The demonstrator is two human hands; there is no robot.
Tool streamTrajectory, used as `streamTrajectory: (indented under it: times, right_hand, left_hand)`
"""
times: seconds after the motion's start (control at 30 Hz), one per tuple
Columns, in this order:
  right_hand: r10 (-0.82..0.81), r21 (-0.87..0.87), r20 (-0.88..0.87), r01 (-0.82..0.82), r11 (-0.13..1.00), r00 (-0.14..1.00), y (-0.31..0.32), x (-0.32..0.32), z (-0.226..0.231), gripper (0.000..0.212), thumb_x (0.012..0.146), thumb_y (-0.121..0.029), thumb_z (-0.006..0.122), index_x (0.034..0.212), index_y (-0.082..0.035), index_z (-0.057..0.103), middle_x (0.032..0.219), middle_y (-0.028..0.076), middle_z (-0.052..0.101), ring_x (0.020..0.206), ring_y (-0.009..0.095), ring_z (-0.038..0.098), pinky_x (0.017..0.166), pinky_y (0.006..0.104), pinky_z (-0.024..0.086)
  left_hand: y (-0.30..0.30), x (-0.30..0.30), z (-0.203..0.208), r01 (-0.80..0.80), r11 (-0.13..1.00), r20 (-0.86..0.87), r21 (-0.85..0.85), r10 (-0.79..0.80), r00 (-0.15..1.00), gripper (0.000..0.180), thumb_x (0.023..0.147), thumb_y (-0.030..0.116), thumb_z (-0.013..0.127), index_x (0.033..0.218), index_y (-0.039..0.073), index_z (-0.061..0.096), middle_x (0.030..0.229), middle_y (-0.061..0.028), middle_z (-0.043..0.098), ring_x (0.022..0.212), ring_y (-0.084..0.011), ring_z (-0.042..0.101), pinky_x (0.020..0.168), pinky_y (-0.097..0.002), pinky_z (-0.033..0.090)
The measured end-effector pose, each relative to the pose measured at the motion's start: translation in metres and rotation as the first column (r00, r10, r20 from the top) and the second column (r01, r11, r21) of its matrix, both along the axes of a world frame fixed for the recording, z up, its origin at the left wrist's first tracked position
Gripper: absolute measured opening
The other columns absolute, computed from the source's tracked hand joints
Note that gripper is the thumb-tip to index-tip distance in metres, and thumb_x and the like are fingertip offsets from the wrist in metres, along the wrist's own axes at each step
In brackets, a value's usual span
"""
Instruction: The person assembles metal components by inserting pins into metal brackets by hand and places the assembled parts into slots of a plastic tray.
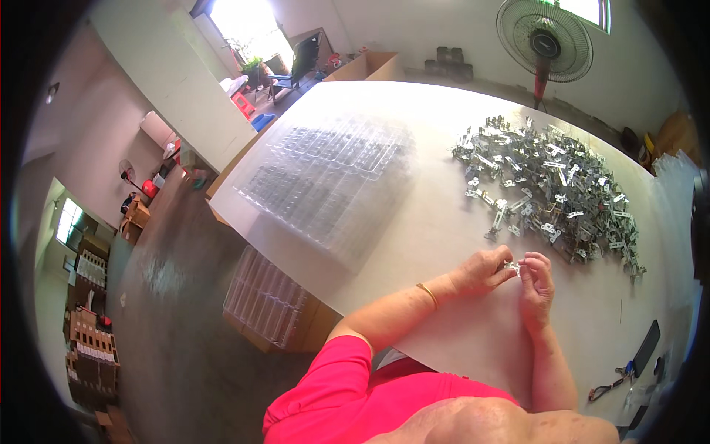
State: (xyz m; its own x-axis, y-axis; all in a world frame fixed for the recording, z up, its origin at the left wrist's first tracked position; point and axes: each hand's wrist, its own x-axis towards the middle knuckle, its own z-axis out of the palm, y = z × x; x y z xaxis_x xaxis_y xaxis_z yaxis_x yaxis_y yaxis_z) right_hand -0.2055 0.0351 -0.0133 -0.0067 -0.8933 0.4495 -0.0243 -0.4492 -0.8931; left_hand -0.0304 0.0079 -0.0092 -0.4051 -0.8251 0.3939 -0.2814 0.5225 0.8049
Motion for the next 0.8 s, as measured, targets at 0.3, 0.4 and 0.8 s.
streamTrajectory:
  times: [0.3,0.4,0.8]
  right_hand:
    - [0.041,0.334,0.065,-0.060,0.941,0.997,0.001,-0.006,-0.002,0.009,0.101,-0.011,0.057,0.107,-0.007,0.063,0.078,-0.001,0.060,0.060,0.005,0.054,0.054,0.0209,0.046]
    - [0.051,0.355,0.084,-0.078,0.932,0.995,0.003,-0.005,-0.001,0.010,0.100,-0.012,0.058,0.107,-0.007,0.063,0.079,-0.001,0.059,0.059,0.004,0.053,0.053,0.0200,0.045]
    - [0.105,0.344,0.121,-0.141,0.928,0.987,0.001,-0.006,-0.002,0.016,0.102,-0.008,0.052,0.115,-0.005,0.059,0.093,0.004,0.064,0.078,0.010,0.064,0.069,0.0257,0.057]
  left_hand:
    - [-0.004,0.007,0.021,0.191,0.792,-0.351,0.581,0.033,0.936,0.024,0.099,0.026,0.062,0.104,0.003,0.056,0.071,0.0011,0.057,0.056,-0.0029,0.048,0.047,-0.0196,0.039]
    - [-0.003,0.007,0.019,0.196,0.805,-0.367,0.560,0.029,0.930,0.025,0.099,0.026,0.062,0.105,0.003,0.056,0.070,0.0011,0.057,0.054,-0.0016,0.046,0.044,-0.0188,0.036]
    - [-0.004,0.004,0.004,0.247,0.866,-0.329,0.435,-0.102,0.939,0.025,0.097,0.023,0.065,0.105,0.001,0.057,0.081,0.0000,0.062,0.070,-0.0049,0.053,0.059,-0.0220,0.044]
